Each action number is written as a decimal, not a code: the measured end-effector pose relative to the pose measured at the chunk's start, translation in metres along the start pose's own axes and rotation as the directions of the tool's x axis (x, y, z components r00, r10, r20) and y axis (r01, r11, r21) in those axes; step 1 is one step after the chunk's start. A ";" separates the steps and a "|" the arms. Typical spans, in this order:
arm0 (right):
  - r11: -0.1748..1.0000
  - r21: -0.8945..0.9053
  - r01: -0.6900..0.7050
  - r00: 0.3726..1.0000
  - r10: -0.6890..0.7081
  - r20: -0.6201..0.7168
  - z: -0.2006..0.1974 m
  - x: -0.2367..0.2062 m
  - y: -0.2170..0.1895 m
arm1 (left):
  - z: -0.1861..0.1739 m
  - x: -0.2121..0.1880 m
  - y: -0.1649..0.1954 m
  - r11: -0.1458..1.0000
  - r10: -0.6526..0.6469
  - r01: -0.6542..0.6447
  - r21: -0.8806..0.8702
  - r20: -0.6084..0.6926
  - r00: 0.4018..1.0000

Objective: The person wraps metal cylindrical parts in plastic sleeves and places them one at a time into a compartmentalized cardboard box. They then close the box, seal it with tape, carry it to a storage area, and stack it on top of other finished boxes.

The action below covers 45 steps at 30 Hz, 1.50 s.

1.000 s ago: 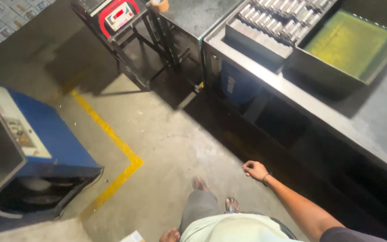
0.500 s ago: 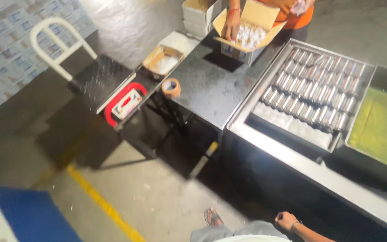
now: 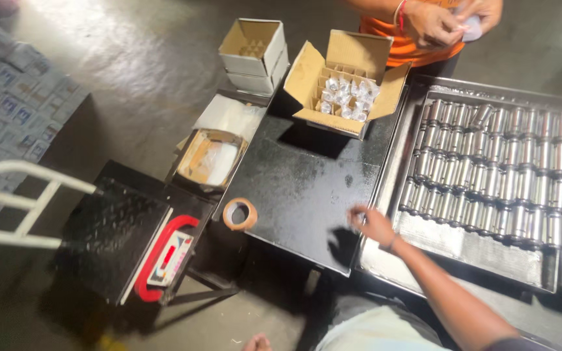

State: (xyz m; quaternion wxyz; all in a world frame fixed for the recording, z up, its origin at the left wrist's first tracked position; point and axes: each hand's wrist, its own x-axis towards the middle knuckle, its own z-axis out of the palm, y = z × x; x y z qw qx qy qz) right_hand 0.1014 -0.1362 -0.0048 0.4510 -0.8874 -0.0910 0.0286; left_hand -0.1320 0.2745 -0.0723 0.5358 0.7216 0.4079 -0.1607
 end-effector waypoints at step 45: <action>0.797 -0.452 -0.401 0.883 0.205 -0.423 0.024 -0.118 -0.086 | 0.081 0.060 0.302 0.259 0.256 -0.842 0.473 0.807 0.532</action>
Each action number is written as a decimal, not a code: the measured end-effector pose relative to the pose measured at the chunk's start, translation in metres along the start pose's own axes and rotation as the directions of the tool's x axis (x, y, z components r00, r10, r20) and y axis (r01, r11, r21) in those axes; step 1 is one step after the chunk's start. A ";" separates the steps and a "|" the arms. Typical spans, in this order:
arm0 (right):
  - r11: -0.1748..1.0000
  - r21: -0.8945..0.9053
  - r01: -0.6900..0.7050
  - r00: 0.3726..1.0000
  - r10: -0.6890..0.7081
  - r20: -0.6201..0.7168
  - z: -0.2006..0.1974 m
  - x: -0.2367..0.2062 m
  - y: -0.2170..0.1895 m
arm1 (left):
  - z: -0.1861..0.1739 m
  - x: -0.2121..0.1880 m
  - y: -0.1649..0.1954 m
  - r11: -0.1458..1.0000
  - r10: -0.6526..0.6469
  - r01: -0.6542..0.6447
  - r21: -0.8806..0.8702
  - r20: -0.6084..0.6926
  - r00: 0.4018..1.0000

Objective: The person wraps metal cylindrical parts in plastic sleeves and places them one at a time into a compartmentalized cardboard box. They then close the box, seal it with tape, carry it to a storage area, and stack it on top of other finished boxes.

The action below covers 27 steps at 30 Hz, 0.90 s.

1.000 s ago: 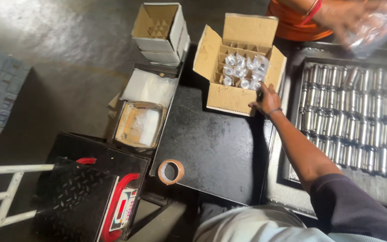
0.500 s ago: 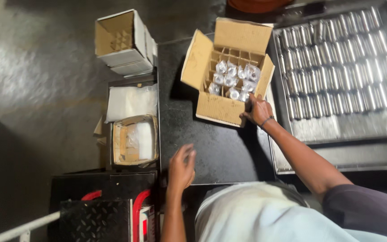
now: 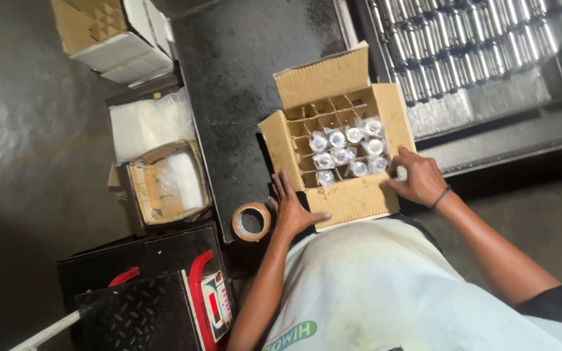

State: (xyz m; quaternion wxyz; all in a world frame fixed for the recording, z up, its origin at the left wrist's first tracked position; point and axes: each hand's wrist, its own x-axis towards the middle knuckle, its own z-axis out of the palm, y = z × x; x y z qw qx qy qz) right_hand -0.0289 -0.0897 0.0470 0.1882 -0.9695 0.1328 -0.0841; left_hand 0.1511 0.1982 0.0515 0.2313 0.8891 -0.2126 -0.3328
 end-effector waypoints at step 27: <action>0.892 0.387 -0.235 0.959 0.277 -0.056 -0.021 0.046 0.024 | 0.002 -0.013 0.027 0.984 0.003 0.015 0.175 -0.102 0.995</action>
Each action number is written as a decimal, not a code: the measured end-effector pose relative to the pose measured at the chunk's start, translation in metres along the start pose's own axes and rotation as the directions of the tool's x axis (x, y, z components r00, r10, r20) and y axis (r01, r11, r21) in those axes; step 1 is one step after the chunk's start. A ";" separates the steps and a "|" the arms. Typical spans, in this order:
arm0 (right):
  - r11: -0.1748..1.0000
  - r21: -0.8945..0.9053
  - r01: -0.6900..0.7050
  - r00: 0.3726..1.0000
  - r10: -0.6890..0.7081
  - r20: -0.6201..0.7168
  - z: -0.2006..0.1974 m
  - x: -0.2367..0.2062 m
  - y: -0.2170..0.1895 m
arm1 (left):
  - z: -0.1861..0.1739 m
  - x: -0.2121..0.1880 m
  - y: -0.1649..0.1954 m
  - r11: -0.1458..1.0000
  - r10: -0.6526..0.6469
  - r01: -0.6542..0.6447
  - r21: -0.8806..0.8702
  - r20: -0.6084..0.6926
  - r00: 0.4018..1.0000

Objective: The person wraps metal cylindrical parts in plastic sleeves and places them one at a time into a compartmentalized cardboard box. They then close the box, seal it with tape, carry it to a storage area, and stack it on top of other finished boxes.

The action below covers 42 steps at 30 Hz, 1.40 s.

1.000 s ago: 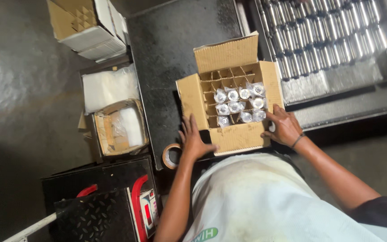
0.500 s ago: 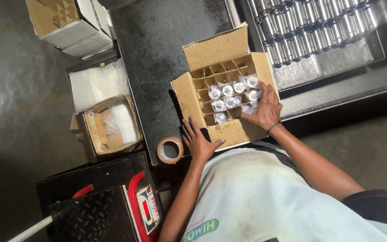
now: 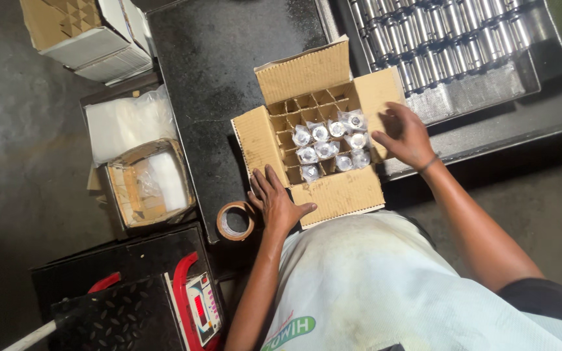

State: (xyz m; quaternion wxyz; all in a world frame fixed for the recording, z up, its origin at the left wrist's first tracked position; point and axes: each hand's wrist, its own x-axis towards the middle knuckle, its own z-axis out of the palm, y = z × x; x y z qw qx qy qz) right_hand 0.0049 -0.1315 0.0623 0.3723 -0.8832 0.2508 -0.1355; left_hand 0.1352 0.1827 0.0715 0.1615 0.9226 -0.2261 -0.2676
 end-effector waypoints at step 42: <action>0.936 -0.343 0.082 0.925 0.056 0.375 0.010 0.029 -0.016 | 0.026 0.015 -0.029 0.959 0.261 -0.281 -0.039 -0.264 0.928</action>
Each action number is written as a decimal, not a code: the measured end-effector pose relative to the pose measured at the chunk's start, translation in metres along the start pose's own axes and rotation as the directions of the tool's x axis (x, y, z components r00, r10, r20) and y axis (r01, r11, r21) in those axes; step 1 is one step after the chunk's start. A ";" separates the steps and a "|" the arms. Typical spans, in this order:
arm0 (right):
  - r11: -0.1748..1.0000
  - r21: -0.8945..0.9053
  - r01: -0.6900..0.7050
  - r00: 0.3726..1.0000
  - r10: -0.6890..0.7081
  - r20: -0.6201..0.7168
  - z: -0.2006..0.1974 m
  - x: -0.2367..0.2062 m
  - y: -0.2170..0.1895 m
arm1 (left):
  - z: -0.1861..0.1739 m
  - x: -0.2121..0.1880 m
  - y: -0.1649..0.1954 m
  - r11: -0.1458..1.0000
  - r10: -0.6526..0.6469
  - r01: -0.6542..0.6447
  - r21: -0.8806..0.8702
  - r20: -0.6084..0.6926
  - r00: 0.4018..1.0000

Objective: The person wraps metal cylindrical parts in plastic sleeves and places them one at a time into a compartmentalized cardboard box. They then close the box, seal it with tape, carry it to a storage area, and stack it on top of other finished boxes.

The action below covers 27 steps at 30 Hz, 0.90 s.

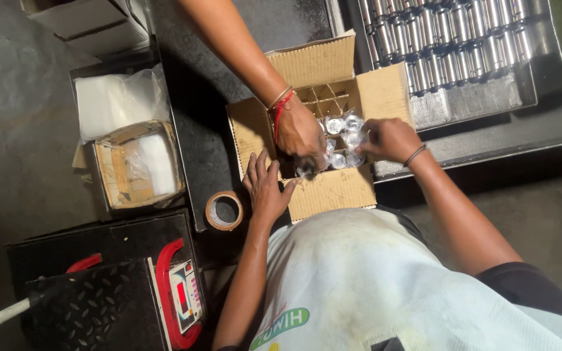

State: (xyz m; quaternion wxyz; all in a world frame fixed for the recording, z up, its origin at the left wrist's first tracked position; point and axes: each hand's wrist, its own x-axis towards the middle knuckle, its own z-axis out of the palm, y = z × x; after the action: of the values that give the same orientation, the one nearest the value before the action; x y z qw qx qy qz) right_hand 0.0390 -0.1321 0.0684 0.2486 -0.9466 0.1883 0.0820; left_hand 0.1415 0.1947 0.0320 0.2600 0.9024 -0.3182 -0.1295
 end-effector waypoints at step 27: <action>0.995 -0.098 0.004 0.969 -0.028 -0.244 0.023 -0.014 -0.017 | -0.008 -0.004 0.002 0.998 0.010 -0.009 -0.054 0.023 1.000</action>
State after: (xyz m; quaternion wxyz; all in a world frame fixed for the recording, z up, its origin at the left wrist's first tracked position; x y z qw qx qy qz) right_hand 0.0320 -0.1023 0.0593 0.1780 -0.9619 0.2057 -0.0283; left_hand 0.1404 0.1988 0.0398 0.2813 0.8920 -0.3217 -0.1472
